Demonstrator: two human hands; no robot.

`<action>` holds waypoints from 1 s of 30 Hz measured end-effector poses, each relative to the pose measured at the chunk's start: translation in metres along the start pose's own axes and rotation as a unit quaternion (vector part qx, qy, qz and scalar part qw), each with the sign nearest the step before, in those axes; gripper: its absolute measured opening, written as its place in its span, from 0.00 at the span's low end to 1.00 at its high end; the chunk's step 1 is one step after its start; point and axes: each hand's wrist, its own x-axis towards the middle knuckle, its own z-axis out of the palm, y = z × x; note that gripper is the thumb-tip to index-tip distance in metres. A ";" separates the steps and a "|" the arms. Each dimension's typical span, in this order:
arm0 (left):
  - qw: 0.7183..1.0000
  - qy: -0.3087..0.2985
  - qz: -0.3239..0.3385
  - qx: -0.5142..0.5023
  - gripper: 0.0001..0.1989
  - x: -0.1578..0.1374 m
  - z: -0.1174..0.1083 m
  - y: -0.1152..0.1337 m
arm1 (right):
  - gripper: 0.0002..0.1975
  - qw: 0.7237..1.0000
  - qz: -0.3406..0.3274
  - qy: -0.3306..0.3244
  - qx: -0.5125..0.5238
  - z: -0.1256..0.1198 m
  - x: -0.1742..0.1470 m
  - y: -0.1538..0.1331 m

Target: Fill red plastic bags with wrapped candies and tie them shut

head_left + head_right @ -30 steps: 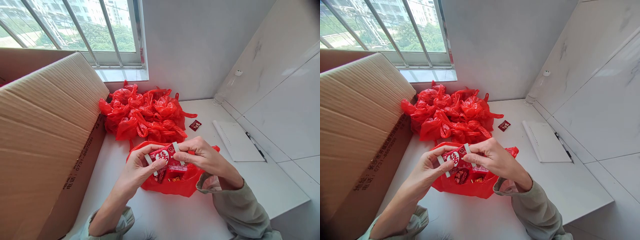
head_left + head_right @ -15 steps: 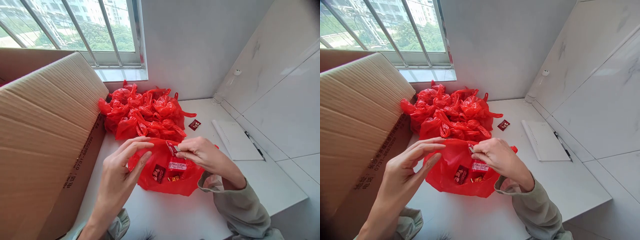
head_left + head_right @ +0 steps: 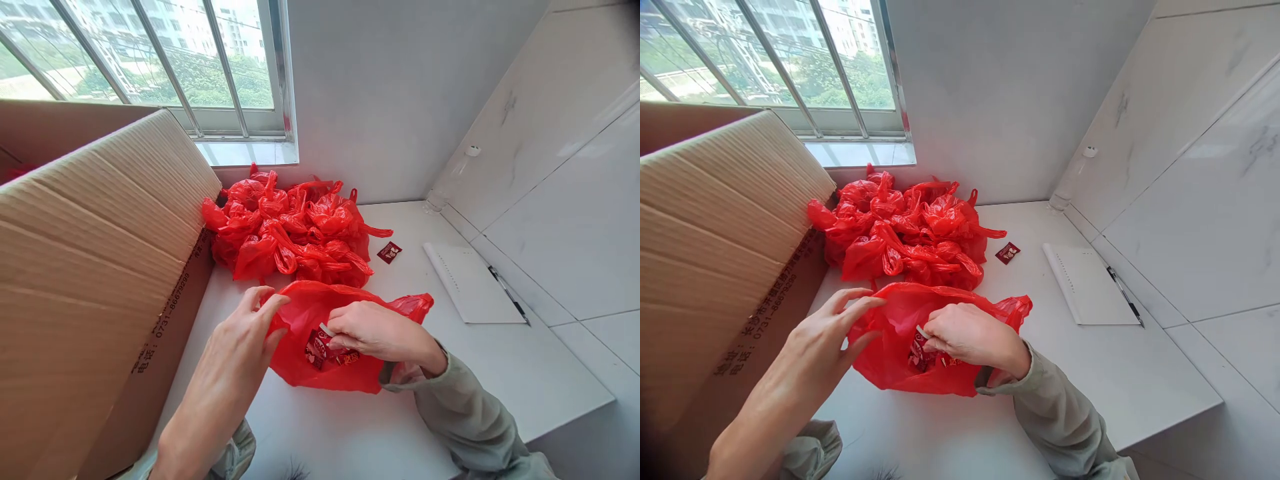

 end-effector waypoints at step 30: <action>0.985 0.022 0.084 -0.150 0.19 -0.003 -0.023 -0.018 | 0.12 0.742 -0.003 0.125 0.658 0.010 0.017 -0.025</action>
